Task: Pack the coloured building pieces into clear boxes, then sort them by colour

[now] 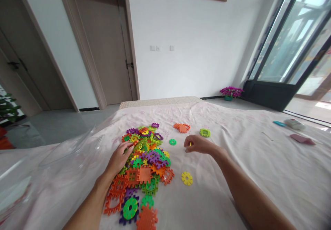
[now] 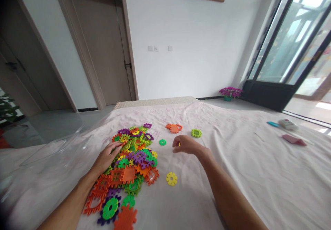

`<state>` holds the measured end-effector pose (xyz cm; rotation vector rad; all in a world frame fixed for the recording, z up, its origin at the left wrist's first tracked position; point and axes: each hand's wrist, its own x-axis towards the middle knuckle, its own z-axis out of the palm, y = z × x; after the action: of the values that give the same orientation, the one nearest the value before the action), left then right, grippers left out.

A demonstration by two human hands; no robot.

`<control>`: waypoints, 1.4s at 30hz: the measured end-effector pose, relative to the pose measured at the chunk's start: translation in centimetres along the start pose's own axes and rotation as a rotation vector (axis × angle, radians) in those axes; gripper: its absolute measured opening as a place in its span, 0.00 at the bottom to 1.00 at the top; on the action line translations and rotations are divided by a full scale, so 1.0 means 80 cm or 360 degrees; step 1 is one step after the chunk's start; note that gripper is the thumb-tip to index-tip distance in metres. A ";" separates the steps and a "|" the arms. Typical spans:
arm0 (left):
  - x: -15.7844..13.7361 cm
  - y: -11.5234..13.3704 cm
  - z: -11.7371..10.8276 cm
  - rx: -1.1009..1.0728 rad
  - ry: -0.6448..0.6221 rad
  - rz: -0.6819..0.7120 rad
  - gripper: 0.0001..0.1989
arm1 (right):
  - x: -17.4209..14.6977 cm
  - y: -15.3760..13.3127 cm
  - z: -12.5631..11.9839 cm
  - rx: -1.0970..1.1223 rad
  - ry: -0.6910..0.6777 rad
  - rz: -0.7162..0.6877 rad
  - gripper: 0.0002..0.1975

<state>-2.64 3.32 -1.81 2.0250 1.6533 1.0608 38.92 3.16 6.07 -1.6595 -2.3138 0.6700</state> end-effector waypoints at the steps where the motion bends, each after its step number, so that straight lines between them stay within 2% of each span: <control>1: 0.000 0.000 0.000 0.0000 -0.0004 0.0001 0.23 | -0.006 -0.015 0.000 0.0046 -0.0216 -0.0063 0.14; 3: -0.001 0.000 0.000 -0.0001 -0.0007 -0.0003 0.23 | -0.021 -0.044 0.006 0.0070 -0.0543 -0.0185 0.19; 4: -0.001 0.001 -0.001 -0.0001 -0.0008 -0.0007 0.23 | -0.028 -0.057 0.010 0.0030 -0.0609 -0.0234 0.21; 7: -0.002 0.002 -0.001 -0.0005 -0.0015 -0.0021 0.24 | -0.042 -0.087 0.026 -0.0267 -0.0512 -0.0324 0.23; 10: -0.002 0.000 0.000 -0.0007 -0.0010 -0.0023 0.24 | -0.045 -0.099 0.035 -0.0479 -0.0465 -0.0365 0.21; 13: -0.001 -0.003 0.002 -0.0002 -0.0003 -0.0008 0.24 | -0.039 -0.096 0.030 -0.0435 -0.0623 -0.0333 0.18; 15: -0.001 -0.004 0.003 0.0003 -0.0005 0.0005 0.24 | -0.033 -0.085 0.021 -0.0302 -0.0648 -0.0279 0.15; 17: 0.000 -0.003 0.002 0.0007 -0.0013 0.0007 0.24 | -0.025 -0.068 0.010 -0.0195 -0.0505 -0.0233 0.11; 20: -0.001 -0.001 0.001 0.0001 -0.0015 -0.0003 0.24 | -0.013 -0.034 -0.003 -0.0160 -0.0051 -0.0105 0.05; 23: -0.001 0.000 0.001 -0.0019 -0.0010 0.0011 0.23 | -0.001 0.003 -0.005 -0.0148 0.0266 0.0082 0.06; 27: 0.000 -0.003 0.002 -0.0020 0.0003 0.0014 0.22 | 0.011 0.040 0.003 -0.0194 0.0298 0.0047 0.11; 30: 0.000 -0.005 0.002 -0.0011 0.0009 0.0006 0.22 | 0.014 0.049 0.006 -0.0178 0.0257 0.0016 0.11; 34: -0.001 -0.003 0.001 -0.0003 0.0015 0.0008 0.22 | 0.011 0.024 0.007 -0.0150 0.0351 -0.0122 0.11; 38: -0.001 -0.001 0.000 0.0003 0.0022 0.0012 0.22 | 0.000 -0.037 0.023 0.0138 0.0164 -0.0499 0.15; 42: -0.002 0.000 0.000 0.0005 0.0015 0.0002 0.22 | -0.011 -0.094 0.047 0.0169 0.0098 -0.0918 0.25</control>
<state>-2.69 3.18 -1.87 2.0264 1.6593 1.0711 31.27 -0.48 6.48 -0.8775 -2.4804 0.5833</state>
